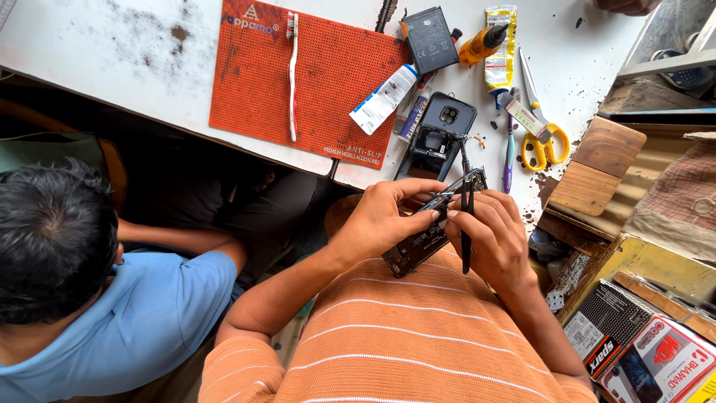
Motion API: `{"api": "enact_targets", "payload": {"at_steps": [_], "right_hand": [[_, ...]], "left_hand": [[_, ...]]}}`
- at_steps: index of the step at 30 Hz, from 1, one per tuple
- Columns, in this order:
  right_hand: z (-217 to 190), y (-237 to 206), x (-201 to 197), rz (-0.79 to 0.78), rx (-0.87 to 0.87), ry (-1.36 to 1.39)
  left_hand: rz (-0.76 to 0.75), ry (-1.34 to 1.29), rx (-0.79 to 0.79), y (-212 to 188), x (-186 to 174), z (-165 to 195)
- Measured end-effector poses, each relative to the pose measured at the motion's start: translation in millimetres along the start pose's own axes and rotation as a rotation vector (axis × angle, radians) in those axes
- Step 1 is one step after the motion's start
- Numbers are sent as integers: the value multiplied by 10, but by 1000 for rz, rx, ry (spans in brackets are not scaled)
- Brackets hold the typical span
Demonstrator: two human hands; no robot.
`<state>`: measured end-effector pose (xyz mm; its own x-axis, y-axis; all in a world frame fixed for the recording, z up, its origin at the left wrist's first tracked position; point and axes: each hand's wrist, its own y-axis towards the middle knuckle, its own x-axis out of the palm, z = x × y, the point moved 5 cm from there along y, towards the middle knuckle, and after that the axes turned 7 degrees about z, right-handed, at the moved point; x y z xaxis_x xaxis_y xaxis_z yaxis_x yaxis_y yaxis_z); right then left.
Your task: The person uses tweezers to manipulate internal components of a disassembled smartphone. They carefully adjust small parts and connectors inside the device while another person sits nearby using a phone.
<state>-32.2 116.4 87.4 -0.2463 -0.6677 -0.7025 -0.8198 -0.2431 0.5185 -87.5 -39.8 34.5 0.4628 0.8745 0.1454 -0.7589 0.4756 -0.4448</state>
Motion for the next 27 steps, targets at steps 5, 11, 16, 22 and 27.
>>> {"api": "enact_targets", "payload": {"at_steps": [5,11,16,22,27], "right_hand": [[82,56,-50,-108,-156,44],[104,124,-103,-220,-274,119],[120,197,-100,-217,-214,205],[139,202,-116,-229,-207,119],[151,164,-83,-183,-149,130]], "left_hand": [[-15,-32,-2,-7,-7,8],[-26,-36,2,-10,-24,25],[-23,26,24,-25,-49,53],[-47,-15,5,-33,-37,88],[-45,-41,3,-35,-39,126]]}}
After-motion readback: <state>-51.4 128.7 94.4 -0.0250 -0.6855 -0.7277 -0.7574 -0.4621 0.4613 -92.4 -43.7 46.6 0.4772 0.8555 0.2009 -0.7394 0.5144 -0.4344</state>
